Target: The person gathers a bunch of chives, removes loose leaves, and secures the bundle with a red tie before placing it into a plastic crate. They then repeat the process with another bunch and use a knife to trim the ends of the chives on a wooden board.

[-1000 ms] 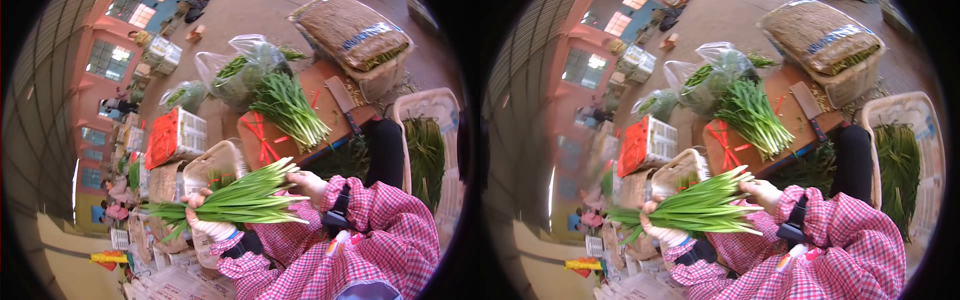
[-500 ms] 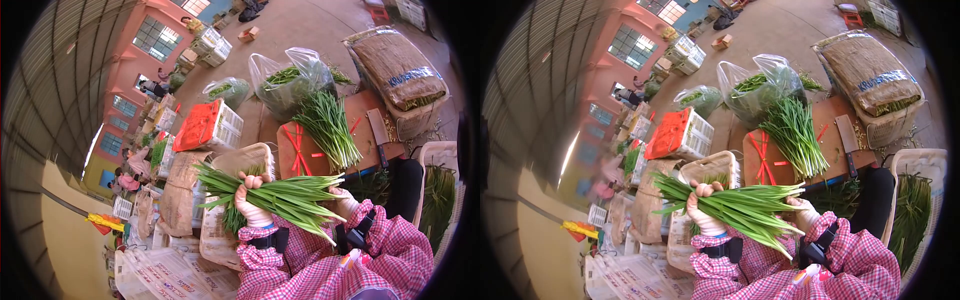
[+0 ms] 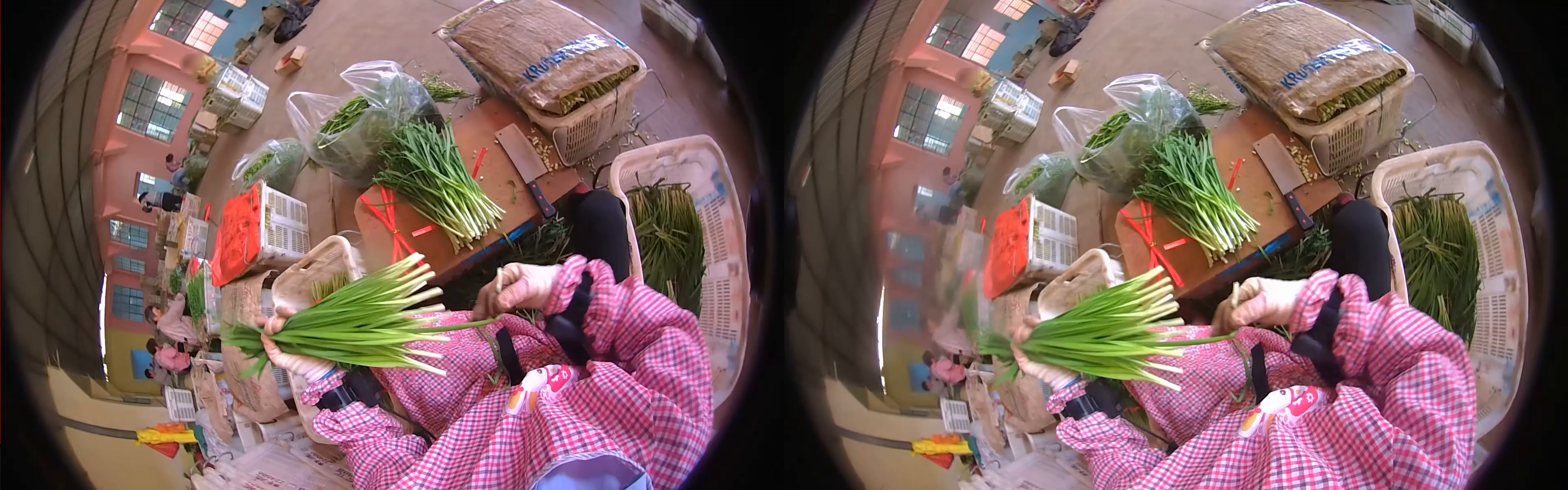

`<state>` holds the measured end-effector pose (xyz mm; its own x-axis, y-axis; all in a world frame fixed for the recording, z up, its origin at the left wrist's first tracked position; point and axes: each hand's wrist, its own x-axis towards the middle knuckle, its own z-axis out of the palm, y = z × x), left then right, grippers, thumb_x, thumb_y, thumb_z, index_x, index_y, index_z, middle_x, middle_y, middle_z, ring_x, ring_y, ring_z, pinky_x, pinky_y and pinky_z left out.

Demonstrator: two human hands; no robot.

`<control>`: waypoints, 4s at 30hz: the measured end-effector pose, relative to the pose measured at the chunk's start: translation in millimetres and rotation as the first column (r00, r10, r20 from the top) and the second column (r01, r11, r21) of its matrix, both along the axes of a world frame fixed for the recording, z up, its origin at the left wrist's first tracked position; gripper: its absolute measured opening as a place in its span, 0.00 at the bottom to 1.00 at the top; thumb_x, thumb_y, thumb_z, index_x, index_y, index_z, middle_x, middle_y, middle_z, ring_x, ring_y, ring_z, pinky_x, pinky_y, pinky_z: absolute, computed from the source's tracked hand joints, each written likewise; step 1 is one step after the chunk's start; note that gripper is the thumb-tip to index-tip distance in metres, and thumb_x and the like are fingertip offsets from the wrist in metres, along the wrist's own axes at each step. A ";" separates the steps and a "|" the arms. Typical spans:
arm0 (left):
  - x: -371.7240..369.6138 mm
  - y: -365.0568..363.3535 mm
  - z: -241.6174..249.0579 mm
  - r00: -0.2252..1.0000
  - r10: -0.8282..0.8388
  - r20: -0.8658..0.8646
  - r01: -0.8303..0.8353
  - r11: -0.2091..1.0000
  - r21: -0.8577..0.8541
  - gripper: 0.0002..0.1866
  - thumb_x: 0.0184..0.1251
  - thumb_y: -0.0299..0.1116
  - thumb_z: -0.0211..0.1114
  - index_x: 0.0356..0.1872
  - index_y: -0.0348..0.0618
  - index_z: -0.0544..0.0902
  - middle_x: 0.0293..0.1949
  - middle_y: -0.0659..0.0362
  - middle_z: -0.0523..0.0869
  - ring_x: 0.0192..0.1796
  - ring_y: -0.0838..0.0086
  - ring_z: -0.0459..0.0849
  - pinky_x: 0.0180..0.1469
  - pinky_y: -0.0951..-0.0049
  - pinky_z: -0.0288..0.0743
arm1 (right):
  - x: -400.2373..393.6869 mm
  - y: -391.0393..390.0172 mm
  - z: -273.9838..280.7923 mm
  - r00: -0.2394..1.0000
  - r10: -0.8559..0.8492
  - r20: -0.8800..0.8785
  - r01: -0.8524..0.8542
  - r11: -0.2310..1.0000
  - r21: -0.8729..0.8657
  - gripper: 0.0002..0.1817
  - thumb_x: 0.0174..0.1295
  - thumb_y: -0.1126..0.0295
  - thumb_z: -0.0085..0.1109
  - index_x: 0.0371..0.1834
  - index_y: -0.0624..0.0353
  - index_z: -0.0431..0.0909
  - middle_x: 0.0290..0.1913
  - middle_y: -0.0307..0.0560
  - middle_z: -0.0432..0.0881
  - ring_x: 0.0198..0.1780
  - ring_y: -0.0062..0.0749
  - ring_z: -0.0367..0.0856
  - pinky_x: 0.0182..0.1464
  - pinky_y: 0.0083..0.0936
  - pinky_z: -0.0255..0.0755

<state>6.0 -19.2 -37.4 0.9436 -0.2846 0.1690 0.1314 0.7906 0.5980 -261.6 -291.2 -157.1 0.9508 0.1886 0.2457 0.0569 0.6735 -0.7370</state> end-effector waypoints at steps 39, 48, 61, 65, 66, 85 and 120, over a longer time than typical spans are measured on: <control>15.9 16.6 -36.4 0.995 -0.099 0.015 0.101 0.976 -0.191 0.04 0.67 0.27 0.54 0.34 0.41 0.77 0.30 0.66 0.77 0.37 0.79 0.78 0.53 0.77 0.74 | -16.2 24.2 61.3 0.938 -0.164 0.304 0.335 0.647 -0.685 0.07 0.60 0.66 0.57 0.34 0.59 0.78 0.26 0.50 0.80 0.27 0.40 0.81 0.32 0.35 0.74; 35.9 57.5 -43.9 0.414 -0.839 0.352 -0.349 -0.504 -0.790 0.23 0.67 0.32 0.48 0.61 0.28 0.66 0.42 0.57 0.77 0.47 0.72 0.75 0.48 0.79 0.75 | -52.8 -27.9 36.4 0.991 -0.129 0.038 0.003 -0.261 -0.965 0.16 0.52 0.56 0.62 0.40 0.52 0.82 0.31 0.48 0.83 0.35 0.47 0.83 0.38 0.39 0.77; -9.6 36.8 -5.5 0.466 -0.878 -0.109 -0.011 0.118 -0.993 0.22 0.64 0.19 0.55 0.59 0.27 0.67 0.49 0.54 0.80 0.54 0.73 0.77 0.59 0.76 0.73 | 63.4 14.2 51.5 0.898 -0.417 -0.142 0.374 0.891 -0.257 0.28 0.55 0.72 0.63 0.62 0.61 0.70 0.48 0.42 0.81 0.51 0.25 0.77 0.58 0.25 0.69; -13.2 25.0 -7.8 0.396 -0.913 -0.102 0.194 0.191 -0.962 0.14 0.63 0.20 0.58 0.50 0.34 0.76 0.52 0.54 0.79 0.58 0.71 0.74 0.65 0.73 0.67 | 82.0 33.0 32.7 0.965 -0.254 -0.067 0.260 0.959 0.113 0.21 0.60 0.70 0.64 0.56 0.62 0.74 0.47 0.39 0.82 0.48 0.20 0.78 0.55 0.23 0.72; -22.3 17.8 -1.1 0.420 -0.895 -0.152 0.331 0.307 -0.892 0.11 0.62 0.21 0.59 0.46 0.36 0.78 0.52 0.55 0.78 0.59 0.72 0.74 0.67 0.73 0.64 | 81.8 35.4 28.0 0.967 -0.252 -0.036 0.254 0.944 0.209 0.24 0.58 0.65 0.66 0.57 0.62 0.74 0.50 0.44 0.82 0.49 0.25 0.80 0.52 0.26 0.76; -32.0 -8.5 21.5 0.925 -0.379 -0.004 0.374 0.913 -0.164 0.21 0.64 0.27 0.59 0.59 0.45 0.71 0.42 0.67 0.76 0.50 0.76 0.74 0.66 0.72 0.64 | 51.3 29.9 24.7 0.920 -0.319 -0.228 0.353 0.927 0.125 0.11 0.58 0.72 0.64 0.43 0.63 0.80 0.37 0.40 0.85 0.36 0.21 0.82 0.40 0.22 0.77; -14.0 1.7 8.8 0.913 -0.394 -0.110 0.347 0.888 -0.302 0.16 0.60 0.31 0.56 0.49 0.40 0.78 0.51 0.59 0.79 0.61 0.69 0.71 0.69 0.66 0.60 | 102.9 58.8 -28.8 0.969 -0.056 -0.239 0.147 0.913 0.381 0.18 0.61 0.71 0.61 0.54 0.65 0.76 0.45 0.49 0.84 0.40 0.33 0.85 0.43 0.29 0.82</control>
<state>-8.0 -17.5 -28.6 0.7991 -0.5843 0.1419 0.5237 0.7922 0.3133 -158.7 -232.3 -185.9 0.9978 0.0192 0.0637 0.0090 0.9095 -0.4155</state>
